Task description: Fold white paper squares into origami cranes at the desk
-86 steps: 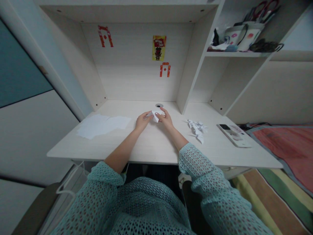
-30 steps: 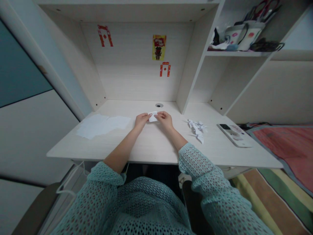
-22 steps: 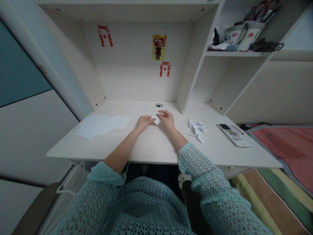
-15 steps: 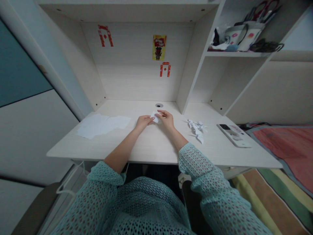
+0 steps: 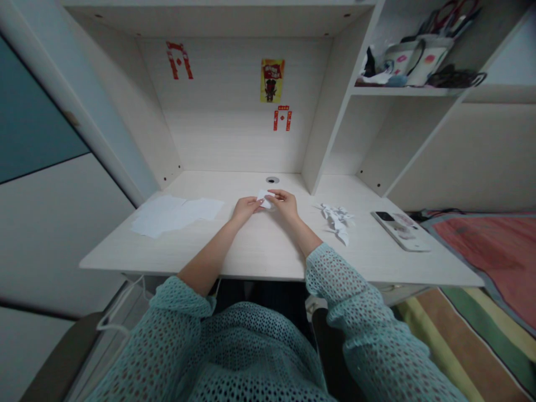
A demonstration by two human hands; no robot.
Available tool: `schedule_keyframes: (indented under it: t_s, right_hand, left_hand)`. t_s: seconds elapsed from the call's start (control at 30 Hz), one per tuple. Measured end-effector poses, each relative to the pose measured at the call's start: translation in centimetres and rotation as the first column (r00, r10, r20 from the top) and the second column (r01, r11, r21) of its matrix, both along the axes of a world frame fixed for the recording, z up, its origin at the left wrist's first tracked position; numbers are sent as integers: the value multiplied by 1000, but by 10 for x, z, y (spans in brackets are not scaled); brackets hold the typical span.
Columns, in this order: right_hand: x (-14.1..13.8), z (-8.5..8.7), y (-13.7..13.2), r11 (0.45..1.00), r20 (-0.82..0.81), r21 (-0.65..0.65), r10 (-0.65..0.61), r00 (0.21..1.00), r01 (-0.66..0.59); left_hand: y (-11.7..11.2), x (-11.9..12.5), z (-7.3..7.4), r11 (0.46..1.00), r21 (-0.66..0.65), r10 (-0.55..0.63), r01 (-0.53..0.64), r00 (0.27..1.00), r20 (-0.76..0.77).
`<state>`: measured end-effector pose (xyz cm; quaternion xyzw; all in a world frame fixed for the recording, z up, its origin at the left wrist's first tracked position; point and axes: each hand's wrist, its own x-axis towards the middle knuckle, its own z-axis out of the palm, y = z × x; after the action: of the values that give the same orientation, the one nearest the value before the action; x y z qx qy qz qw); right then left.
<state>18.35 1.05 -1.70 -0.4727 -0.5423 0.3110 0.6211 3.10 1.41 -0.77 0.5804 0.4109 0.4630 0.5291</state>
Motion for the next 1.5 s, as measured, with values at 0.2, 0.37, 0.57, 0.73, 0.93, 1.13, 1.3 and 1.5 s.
schedule_keyframes:
  t_s: [0.2,0.37,0.57,0.73,0.93,1.13,1.3,1.5]
  right_hand:
    - [1,-1,1,1000,15,0,3,1000,-3]
    - [-2,4,-5,1000,-37,-14,22,999,-22]
    - [-7,6,-11,986,-52,-113,114,992,-120]
    - [-7,8,-14,981,-83,-148,110,990,-121]
    - [-5,7,-14,979,-93,-164,109,990,-123]
    - [-2,6,-11,982,-53,-144,117,992,-123]
    - [6,6,-6,981,-20,-145,125,992,-126]
    - [7,5,-4,986,-7,-113,125,992,-125]
  left_hand:
    - [-1,0,-1,999,-24,-39,40,997,66]
    - [-3,0,1,1000,-2,-2,2,999,47]
    - [-4,1,4,999,27,30,-30,1000,5]
    - [0,2,0,1000,-3,1,-1,1000,11]
    - [0,1,0,1000,11,-11,11,999,-31]
    - [-7,1,6,1000,1,-10,10,999,-52]
    - [-5,-1,5,1000,-6,-15,14,998,-61]
    - [-6,-1,7,1000,-16,-7,6,998,-65]
